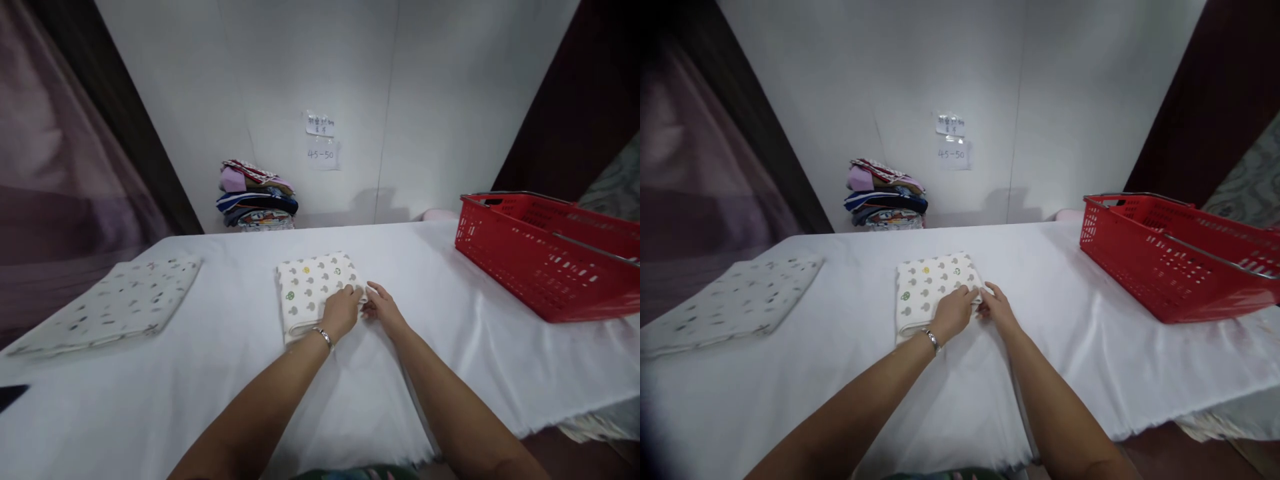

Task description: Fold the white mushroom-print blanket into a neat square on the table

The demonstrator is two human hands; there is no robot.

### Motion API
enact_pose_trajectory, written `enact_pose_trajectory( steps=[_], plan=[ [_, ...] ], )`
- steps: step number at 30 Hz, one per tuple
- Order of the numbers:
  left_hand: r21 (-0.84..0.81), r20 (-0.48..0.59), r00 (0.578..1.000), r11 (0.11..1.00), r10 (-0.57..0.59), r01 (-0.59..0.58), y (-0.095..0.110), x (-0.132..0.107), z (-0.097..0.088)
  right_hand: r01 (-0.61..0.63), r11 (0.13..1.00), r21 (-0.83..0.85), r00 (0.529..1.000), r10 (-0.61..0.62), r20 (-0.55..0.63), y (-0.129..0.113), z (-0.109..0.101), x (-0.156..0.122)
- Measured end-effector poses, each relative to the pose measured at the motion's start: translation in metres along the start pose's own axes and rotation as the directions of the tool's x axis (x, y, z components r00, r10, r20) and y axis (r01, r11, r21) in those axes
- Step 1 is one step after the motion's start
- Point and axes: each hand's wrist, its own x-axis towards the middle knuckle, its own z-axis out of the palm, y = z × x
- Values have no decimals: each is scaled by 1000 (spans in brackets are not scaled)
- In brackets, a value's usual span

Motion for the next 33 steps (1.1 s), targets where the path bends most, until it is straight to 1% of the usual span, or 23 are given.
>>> enact_pose_trajectory(
  steps=[2, 5, 7, 10, 14, 18, 20, 23, 26, 30, 32, 33],
  plan=[
    [-14, -8, 1000, 1000, 6, -6, 1, -4, -1, 9, 997, -72, 1000, -10, -17, -2, 1, -1],
    [-15, -51, 999, 1000, -5, 4, 1, -14, -2, 51, 985, -162, 998, -57, -31, -3, 1, -2],
    [-10, -74, 997, 1000, -26, 26, 0, -22, -4, 88, 968, -234, 994, -100, -39, -3, 1, -2],
    [-7, -71, 996, 998, -57, 57, -6, -38, -8, 126, 932, -340, 987, -151, -47, -1, -1, -1],
    [8, -69, 994, 996, -90, 91, -25, -63, -16, 145, 873, -465, 979, -195, -62, 2, -2, -2],
    [31, -107, 986, 991, -126, 130, -53, -89, -23, 144, 746, -651, 970, -235, -55, 2, -1, -4],
    [32, -128, 980, 987, -154, 159, -65, -100, -26, 146, 696, -703, 966, -254, -50, 1, -1, -6],
    [-7, -149, 972, 983, -184, 185, -77, -111, -27, 151, 667, -730, 958, -282, -59, 1, 2, -9],
    [-67, -163, 974, 987, -154, 145, -82, -116, -24, 195, 661, -724, 946, -321, -38, 0, 5, -11],
    [-91, -193, 973, 989, -130, 114, -87, -118, -18, 248, 677, -693, 937, -350, -7, 3, 4, -11],
    [-108, -200, 970, 988, -134, 114, -89, -120, -17, 288, 650, -704, 926, -376, 31, 5, 0, -10],
    [-126, -201, 970, 986, -136, 112, -89, -121, -17, 310, 614, -726, 918, -393, 59, 6, -3, -10]
  ],
)
